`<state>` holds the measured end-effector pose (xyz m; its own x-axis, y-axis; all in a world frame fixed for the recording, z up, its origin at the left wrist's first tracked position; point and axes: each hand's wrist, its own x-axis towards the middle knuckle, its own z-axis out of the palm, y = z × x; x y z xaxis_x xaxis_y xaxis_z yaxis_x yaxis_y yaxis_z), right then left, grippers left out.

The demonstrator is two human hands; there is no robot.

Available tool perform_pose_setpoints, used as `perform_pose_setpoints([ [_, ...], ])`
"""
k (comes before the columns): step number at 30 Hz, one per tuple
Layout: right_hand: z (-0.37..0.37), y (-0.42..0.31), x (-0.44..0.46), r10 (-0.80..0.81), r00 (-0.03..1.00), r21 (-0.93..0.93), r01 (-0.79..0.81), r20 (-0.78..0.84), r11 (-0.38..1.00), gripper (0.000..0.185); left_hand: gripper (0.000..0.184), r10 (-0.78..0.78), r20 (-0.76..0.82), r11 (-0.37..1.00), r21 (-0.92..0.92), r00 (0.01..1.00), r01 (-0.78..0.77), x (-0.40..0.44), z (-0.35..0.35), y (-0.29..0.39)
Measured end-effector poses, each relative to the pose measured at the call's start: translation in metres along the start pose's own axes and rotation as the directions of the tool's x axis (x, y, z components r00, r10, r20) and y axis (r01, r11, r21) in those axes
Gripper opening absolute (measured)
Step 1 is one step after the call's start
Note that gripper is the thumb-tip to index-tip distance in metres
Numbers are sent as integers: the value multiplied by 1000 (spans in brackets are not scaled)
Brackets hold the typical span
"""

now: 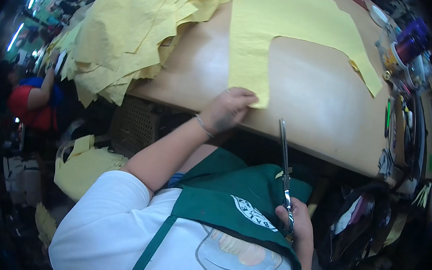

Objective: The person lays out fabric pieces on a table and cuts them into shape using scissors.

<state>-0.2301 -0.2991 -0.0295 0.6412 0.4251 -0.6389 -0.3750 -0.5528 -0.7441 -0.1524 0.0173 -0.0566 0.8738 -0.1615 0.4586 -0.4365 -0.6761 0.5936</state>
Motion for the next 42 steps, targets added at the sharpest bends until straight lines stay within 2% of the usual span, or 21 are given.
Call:
perform_pose_setpoints([
  [3, 0, 6, -3, 2, 999, 43, -3, 39, 999, 64, 33, 70, 13, 945, 318, 997, -70, -8, 7, 32],
  [4, 0, 4, -6, 12, 998, 52, -16, 68, 999, 62, 34, 65, 7, 942, 331, 998, -64, -10, 13, 32],
  [6, 2, -2, -12, 43, 994, 83, -52, 99, 995, 59, 35, 75, 4, 941, 330, 997, -72, -18, 21, 25],
  [10, 4, 8, -13, -31, 994, 61, 25, 106, 998, 52, 40, 52, 24, 940, 336, 998, -57, -19, 33, 30],
  [16, 11, -7, -6, 67, 996, -10, -66, 56, 998, 54, 40, 27, 56, 906, 421, 998, -48, -18, 37, 42],
  [21, 14, -24, 4, 53, 998, 33, -53, 24, 998, 71, 39, 20, 81, 901, 431, 996, -53, -18, 37, 41],
  [24, 15, -24, 9, 65, 998, 36, -66, 23, 997, 72, 39, 17, 82, 901, 430, 996, -51, -19, 37, 41],
  [30, 16, -25, 7, 42, 999, 65, -42, -3, 997, 66, 39, 10, 75, 901, 432, 997, -41, -19, 37, 41],
  [33, 18, -25, 6, 61, 997, 58, -58, -43, 997, 69, 40, 3, 75, 899, 437, 997, -36, -19, 38, 41],
  [42, 19, -26, 0, 136, 988, 52, -133, -76, 990, 61, 42, -8, 85, 897, 441, 996, -30, -19, 38, 42],
])
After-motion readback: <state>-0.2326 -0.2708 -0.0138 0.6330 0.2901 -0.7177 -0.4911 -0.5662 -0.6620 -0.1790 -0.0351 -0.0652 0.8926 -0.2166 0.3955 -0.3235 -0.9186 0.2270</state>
